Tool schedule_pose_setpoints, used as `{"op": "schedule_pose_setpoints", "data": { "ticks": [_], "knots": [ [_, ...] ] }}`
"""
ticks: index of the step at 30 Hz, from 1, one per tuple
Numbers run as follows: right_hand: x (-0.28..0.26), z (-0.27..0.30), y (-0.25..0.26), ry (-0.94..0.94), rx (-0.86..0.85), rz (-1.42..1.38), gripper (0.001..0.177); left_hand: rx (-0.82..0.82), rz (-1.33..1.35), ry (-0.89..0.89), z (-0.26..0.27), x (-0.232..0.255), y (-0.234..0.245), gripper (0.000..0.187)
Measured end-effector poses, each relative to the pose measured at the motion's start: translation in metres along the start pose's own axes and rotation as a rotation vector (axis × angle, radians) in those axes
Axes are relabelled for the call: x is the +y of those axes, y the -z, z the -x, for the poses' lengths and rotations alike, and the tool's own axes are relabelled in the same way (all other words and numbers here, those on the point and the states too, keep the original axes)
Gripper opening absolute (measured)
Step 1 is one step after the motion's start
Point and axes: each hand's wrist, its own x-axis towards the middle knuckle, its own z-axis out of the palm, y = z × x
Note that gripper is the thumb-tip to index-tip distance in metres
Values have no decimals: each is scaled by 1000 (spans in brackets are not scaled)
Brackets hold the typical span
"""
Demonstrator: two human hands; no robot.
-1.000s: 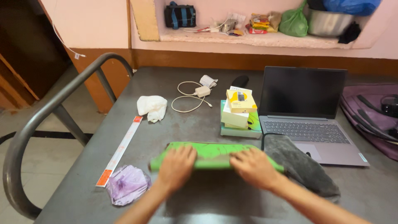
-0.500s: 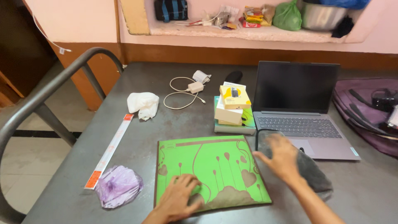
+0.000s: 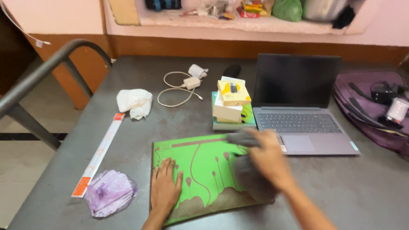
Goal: The person wipes a table surface, a green folder, and a laptop keyboard using a grey cloth. The person also handles a white box, a yellow box, and a stack of papers, moving them aside or stacking them on the table.
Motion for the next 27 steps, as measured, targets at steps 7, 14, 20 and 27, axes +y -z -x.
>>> {"op": "schedule_pose_setpoints", "data": {
  "ticks": [7,14,20,27],
  "knots": [
    [-142,59,-137,242,-451,155,71,-54,71,-29,17,-46,-29,61],
    [-11,41,-127,-57,-194,446,46,90,254,55,1,-1,12,41],
    [47,15,-1,-654,196,382,38,49,239,99,1,0,16,43],
    [-102,9,-118,316,61,130,48,230,436,132,6,-8,11,49]
  ]
}}
